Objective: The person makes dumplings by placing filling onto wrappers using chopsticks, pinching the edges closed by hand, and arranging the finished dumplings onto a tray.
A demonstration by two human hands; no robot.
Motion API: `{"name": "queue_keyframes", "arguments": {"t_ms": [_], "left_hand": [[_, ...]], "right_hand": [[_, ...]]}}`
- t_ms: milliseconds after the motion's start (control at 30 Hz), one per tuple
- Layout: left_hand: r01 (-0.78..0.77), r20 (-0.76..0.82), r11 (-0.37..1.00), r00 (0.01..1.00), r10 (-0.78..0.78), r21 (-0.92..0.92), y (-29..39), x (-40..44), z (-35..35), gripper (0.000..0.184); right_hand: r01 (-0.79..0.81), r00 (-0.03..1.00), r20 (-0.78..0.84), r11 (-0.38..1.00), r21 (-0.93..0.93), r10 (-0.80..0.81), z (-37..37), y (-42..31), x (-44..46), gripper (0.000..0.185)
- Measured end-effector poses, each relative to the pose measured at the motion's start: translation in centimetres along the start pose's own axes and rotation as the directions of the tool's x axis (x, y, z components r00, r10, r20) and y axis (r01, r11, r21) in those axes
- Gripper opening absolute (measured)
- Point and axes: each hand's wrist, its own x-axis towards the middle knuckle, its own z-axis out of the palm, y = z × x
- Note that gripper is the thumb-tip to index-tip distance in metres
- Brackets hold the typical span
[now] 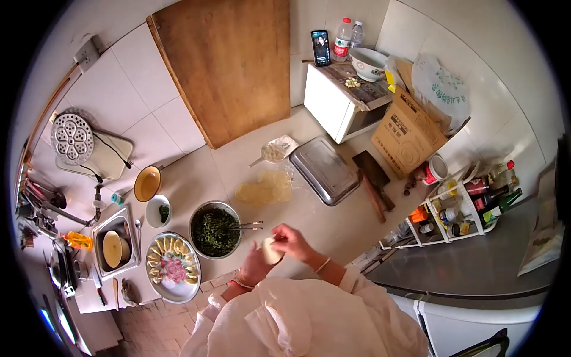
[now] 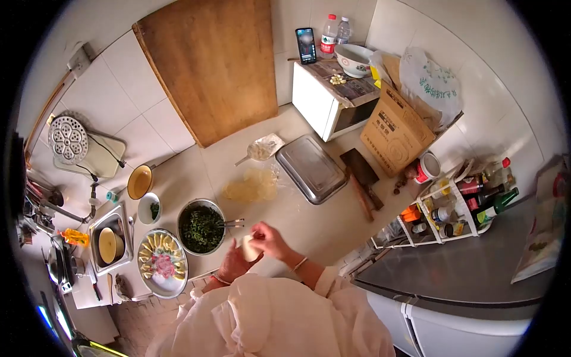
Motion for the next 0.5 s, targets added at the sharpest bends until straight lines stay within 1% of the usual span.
{"name": "queue_keyframes", "arguments": {"t_ms": [33,67,100,133,200,233,267,300,333,367,400,433,467,500], "left_hand": [[0.049,0.056,0.984,0.998,-0.04,-0.171,-0.2,0.1,0.2,0.046],[-0.05,0.019,0.985,0.999,0.047,0.165,-0.5,0.2,0.1,0.047],[-0.13,0.014,0.865,0.99,0.141,0.484,-0.9,0.1,-0.5,0.049],[-0.174,0.033,0.885,0.984,0.177,0.432,-1.3,0.0,-2.4,0.048],[-0.258,0.072,0.911,0.966,0.248,0.322,-2.1,-0.1,-6.3,0.048],[-0.249,0.015,0.938,0.967,0.253,0.241,-2.2,-0.7,-6.7,0.046],[-0.243,-0.042,0.957,0.967,0.252,0.157,-2.4,-0.9,-7.0,0.045],[-0.226,-0.166,0.96,0.953,0.253,0.166,-2.0,-1.7,-5.4,0.043],[-0.229,-0.073,0.765,0.938,0.338,0.602,-1.0,-2.2,-5.1,0.042],[-0.19,0.028,0.406,0.927,0.373,0.894,0.2,-3.4,-5.7,0.042],[-0.1,0.103,-0.029,0.927,0.361,0.995,0.4,-4.7,-6.1,0.042],[-0.186,0.281,-0.242,0.842,0.46,0.952,0.4,-5.2,-5.6,0.039],[-0.208,0.442,-0.452,0.739,0.508,0.868,0.6,-5.9,-5.8,0.036],[-0.142,0.348,-0.358,0.702,0.621,0.923,-1.6,-4.9,-13.7,0.03]], "right_hand": [[0.014,1.0,0.009,1.0,-0.017,-0.014,1.2,-0.2,-0.1,0.028],[0.027,0.999,0.019,0.999,-0.035,-0.027,2.0,-0.2,-0.2,0.028],[0.013,1.0,-0.022,0.986,-0.165,-0.017,2.5,-0.1,-0.2,0.03],[0.043,0.998,-0.043,0.977,-0.207,-0.053,3.1,0.1,-0.2,0.03],[0.076,0.996,-0.013,0.927,-0.366,-0.087,3.9,-0.1,-0.3,0.03],[0.041,0.998,0.051,0.932,-0.36,-0.024,4.0,-0.7,-0.3,0.027],[0.06,0.997,0.07,0.941,-0.333,-0.039,4.3,0.0,-0.2,0.026],[0.077,0.995,0.091,0.949,-0.306,-0.051,4.7,1.3,-0.1,0.026],[0.088,0.991,0.118,0.956,-0.279,-0.057,5.0,2.1,-0.5,0.025],[-0.016,0.988,0.148,0.977,-0.213,0.048,5.1,1.8,-0.5,0.019],[-0.224,0.942,0.241,0.973,-0.063,0.233,4.7,1.2,-0.4,0.014],[-0.339,0.917,0.24,0.939,0.053,0.318,4.8,2.8,-0.1,0.011],[-0.378,0.918,0.191,0.912,0.156,0.348,4.7,4.6,0.1,0.011],[-0.389,0.92,0.153,0.896,0.215,0.362,4.3,6.4,0.5,0.014]]}}
